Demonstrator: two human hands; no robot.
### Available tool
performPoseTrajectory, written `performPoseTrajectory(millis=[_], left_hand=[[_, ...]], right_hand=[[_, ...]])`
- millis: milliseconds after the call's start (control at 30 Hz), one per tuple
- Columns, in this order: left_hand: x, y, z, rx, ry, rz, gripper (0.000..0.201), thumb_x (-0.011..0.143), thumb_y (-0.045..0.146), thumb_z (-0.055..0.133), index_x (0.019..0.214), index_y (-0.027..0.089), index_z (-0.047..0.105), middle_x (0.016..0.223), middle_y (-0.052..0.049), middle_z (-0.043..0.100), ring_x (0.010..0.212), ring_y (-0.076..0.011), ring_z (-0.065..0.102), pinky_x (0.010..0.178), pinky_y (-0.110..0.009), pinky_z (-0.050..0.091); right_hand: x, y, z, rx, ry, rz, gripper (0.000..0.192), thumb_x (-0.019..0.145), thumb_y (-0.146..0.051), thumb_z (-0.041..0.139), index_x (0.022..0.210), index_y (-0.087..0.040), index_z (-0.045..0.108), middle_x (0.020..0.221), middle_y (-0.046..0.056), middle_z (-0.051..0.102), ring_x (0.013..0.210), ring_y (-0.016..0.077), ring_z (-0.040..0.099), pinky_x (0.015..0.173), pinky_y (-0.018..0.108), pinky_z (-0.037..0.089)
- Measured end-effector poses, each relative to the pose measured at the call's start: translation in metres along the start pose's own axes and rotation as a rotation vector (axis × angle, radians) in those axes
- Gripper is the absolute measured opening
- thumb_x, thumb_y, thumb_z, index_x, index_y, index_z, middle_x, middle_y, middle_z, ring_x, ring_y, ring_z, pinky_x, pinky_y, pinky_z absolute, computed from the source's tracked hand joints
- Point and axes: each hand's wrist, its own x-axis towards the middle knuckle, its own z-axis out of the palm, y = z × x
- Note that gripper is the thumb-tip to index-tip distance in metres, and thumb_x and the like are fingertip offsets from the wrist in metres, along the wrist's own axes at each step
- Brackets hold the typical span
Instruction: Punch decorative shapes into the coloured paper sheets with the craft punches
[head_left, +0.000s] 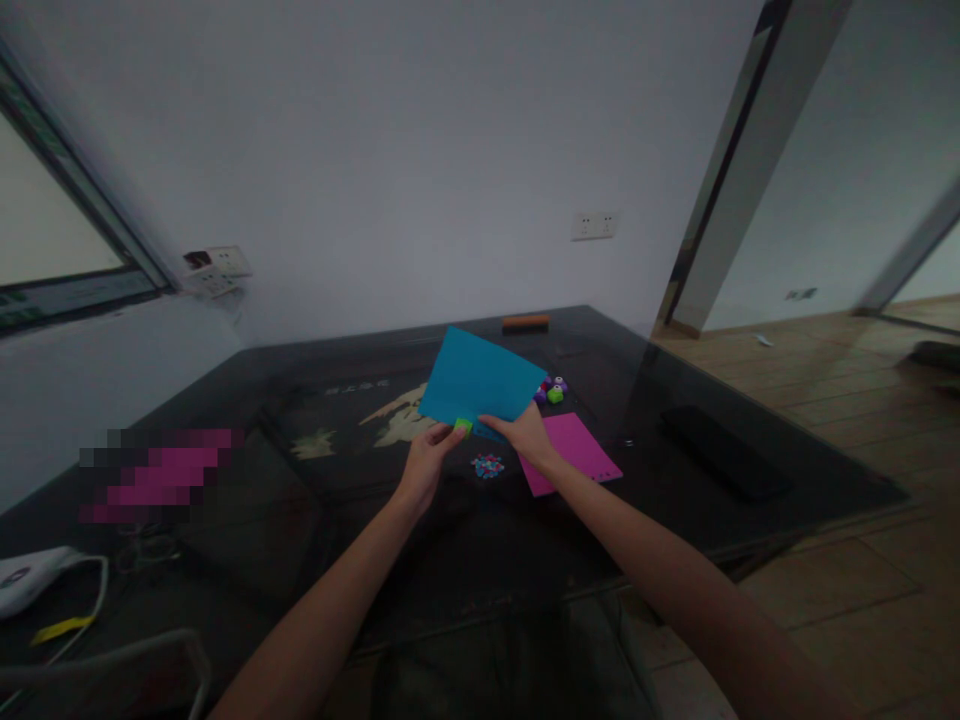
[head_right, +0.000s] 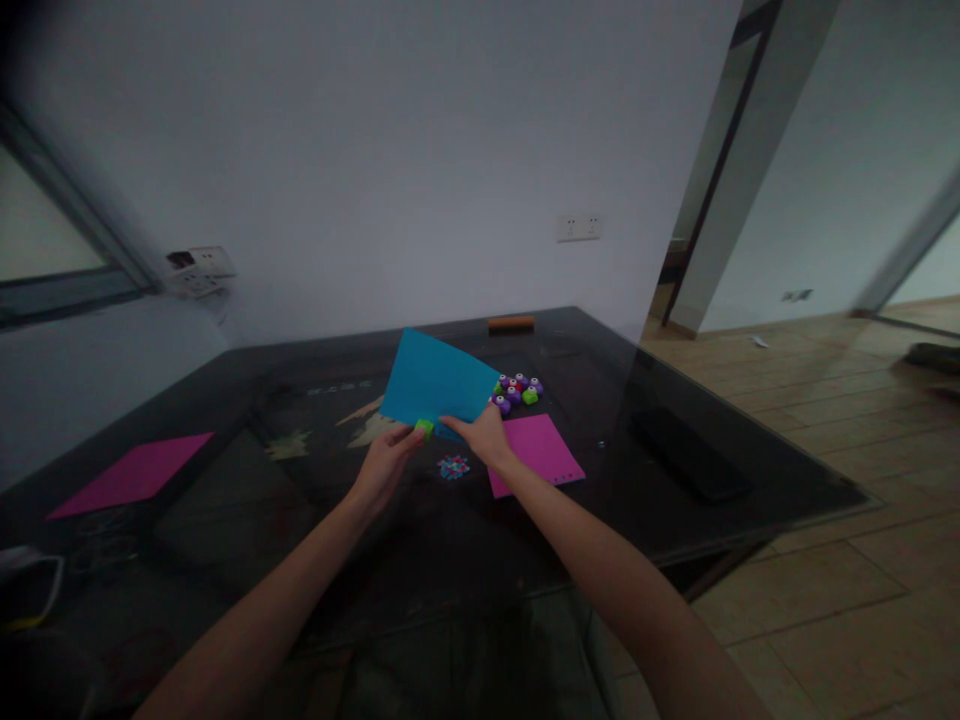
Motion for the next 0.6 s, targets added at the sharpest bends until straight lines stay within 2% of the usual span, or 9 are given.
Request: performPoseTrajectory(millis=[600], left_hand=[[0.0029, -0.0033, -0.0026, 0.023, 0.022, 0.001, 0.022, 0.065, 0.034, 0.073, 0.075, 0.015, 0.068, 0.076, -0.003, 0.065, 0.074, -0.0163, 0.057, 0.074, -0.027, 0.04]], right_hand=[[0.0002, 0.0023, 0.0015, 0.01, 0.011, -0.019, 0.057, 0.058, -0.03, 0.077, 0.111, -0.015, 0.06, 0.112, 0.012, 0.065, 0.105, 0.0252, 0.061, 0.098, 0.042, 0.043]])
